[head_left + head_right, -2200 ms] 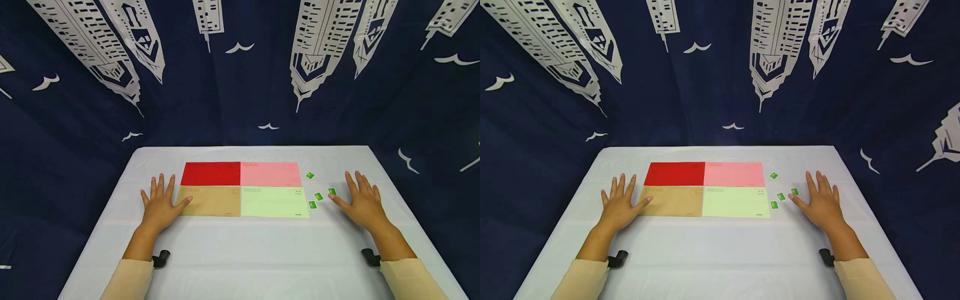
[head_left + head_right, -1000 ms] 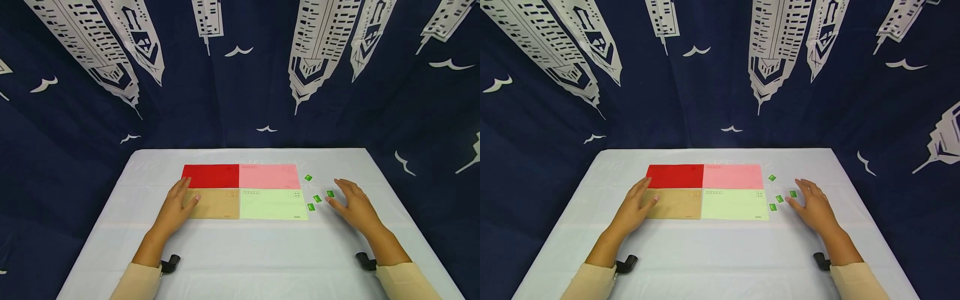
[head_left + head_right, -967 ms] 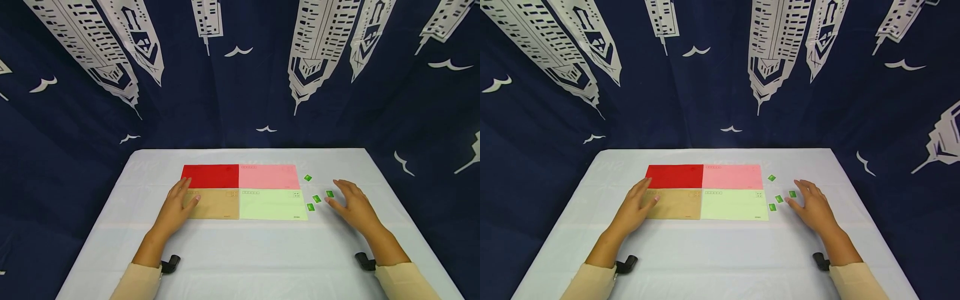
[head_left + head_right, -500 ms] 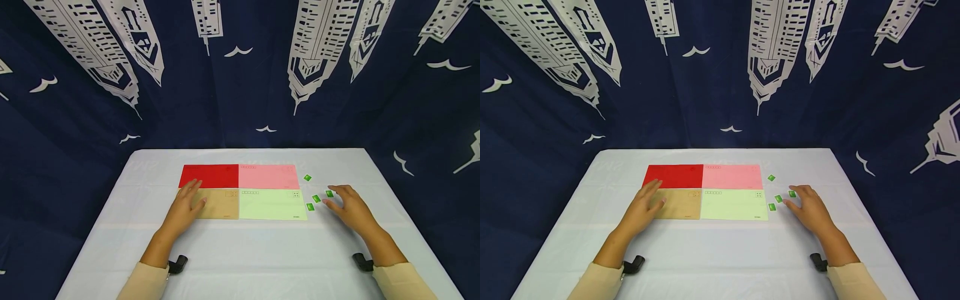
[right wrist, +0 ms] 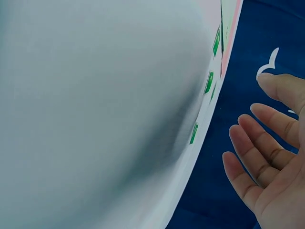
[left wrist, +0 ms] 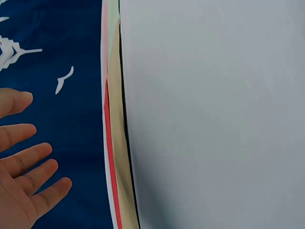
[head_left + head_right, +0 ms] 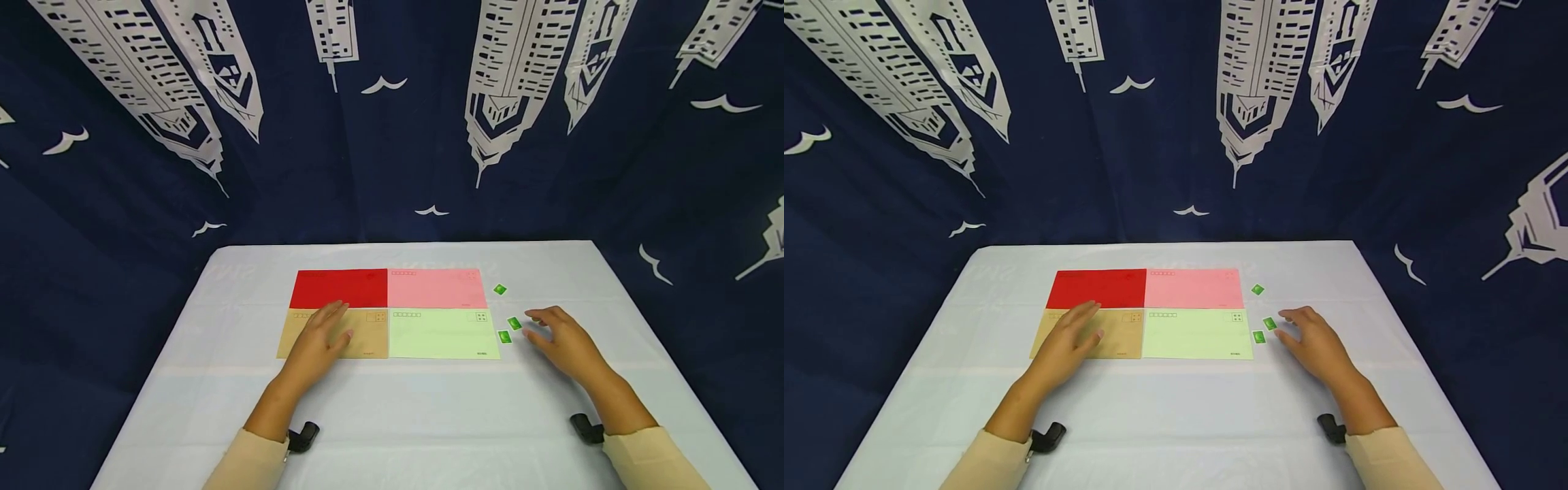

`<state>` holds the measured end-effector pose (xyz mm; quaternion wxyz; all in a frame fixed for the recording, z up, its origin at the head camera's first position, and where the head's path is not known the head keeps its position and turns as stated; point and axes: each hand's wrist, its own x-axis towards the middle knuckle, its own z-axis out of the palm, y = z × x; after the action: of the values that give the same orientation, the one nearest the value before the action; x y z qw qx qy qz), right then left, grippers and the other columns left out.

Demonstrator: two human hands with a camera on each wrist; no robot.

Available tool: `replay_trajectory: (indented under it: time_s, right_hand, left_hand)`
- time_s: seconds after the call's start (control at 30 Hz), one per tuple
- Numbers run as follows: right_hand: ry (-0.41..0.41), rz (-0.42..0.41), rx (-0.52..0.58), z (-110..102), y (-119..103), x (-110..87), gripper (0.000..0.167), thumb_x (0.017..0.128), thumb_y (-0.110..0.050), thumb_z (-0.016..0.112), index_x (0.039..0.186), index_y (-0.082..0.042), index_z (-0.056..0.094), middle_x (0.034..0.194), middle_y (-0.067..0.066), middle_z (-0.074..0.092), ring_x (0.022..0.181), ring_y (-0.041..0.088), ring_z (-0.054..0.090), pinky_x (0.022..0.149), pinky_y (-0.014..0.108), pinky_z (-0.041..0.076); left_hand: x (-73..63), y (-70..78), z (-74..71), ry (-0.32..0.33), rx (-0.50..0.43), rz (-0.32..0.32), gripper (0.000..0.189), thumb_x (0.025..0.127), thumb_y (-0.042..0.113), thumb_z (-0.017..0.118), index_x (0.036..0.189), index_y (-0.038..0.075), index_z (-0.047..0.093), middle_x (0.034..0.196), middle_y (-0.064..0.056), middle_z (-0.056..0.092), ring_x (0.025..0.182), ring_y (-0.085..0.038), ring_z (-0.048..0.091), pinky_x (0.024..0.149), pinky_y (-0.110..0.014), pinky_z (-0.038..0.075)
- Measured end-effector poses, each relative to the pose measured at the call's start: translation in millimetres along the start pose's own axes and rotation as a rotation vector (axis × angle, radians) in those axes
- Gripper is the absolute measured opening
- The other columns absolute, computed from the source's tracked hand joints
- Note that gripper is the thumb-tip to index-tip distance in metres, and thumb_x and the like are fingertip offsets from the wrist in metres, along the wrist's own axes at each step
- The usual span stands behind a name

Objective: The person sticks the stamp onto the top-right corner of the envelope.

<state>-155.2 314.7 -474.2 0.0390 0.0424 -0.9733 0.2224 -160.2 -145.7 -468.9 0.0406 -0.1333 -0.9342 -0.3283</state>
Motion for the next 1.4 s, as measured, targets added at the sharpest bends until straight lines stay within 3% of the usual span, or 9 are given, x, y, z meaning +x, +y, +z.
replay_trajectory:
  time_s: [0.3, 0.5, 0.83, 1.4]
  right_hand:
    - [-0.001, -0.036, 0.006, 5, 0, -1.3, 0.041, 0.092, -0.020, 0.073, 0.128, -0.003, 0.065, 0.114, 0.016, 0.063, 0.104, 0.033, 0.062, 0.090, 0.056, 0.050]
    - [-0.002, -0.041, 0.001, 9, 0, -1.4, 0.039, 0.091, -0.020, 0.075, 0.125, -0.002, 0.066, 0.107, 0.012, 0.064, 0.100, 0.029, 0.063, 0.089, 0.053, 0.052]
    - [-0.024, -0.032, 0.001, 15, 0, -1.5, 0.041, 0.091, -0.022, 0.075, 0.126, -0.002, 0.066, 0.110, 0.012, 0.068, 0.104, 0.031, 0.066, 0.094, 0.055, 0.052]
    - [-0.078, -0.025, 0.039, 19, -6, 5.7, 0.036, 0.088, -0.014, 0.077, 0.120, 0.000, 0.069, 0.098, 0.007, 0.070, 0.090, 0.020, 0.064, 0.082, 0.042, 0.055]
  left_hand:
    - [-0.3, 15.4, 13.8, -0.029, -0.010, -0.003, 0.057, 0.097, 0.025, 0.068, 0.150, 0.015, 0.051, 0.157, -0.007, 0.046, 0.149, -0.029, 0.039, 0.119, -0.051, 0.038]
    - [-0.6, 21.5, 22.4, -0.062, -0.014, 0.039, 0.057, 0.097, 0.026, 0.068, 0.150, 0.014, 0.051, 0.158, -0.008, 0.045, 0.149, -0.028, 0.039, 0.120, -0.050, 0.037]
    - [0.9, 30.0, 30.2, -0.088, -0.002, 0.086, 0.054, 0.098, 0.026, 0.065, 0.148, 0.011, 0.052, 0.156, -0.009, 0.047, 0.147, -0.026, 0.042, 0.120, -0.048, 0.038]
    - [1.3, 43.1, 45.8, -0.164, 0.021, 0.123, 0.055, 0.097, 0.028, 0.066, 0.148, 0.011, 0.053, 0.155, -0.008, 0.048, 0.146, -0.026, 0.042, 0.119, -0.046, 0.039]
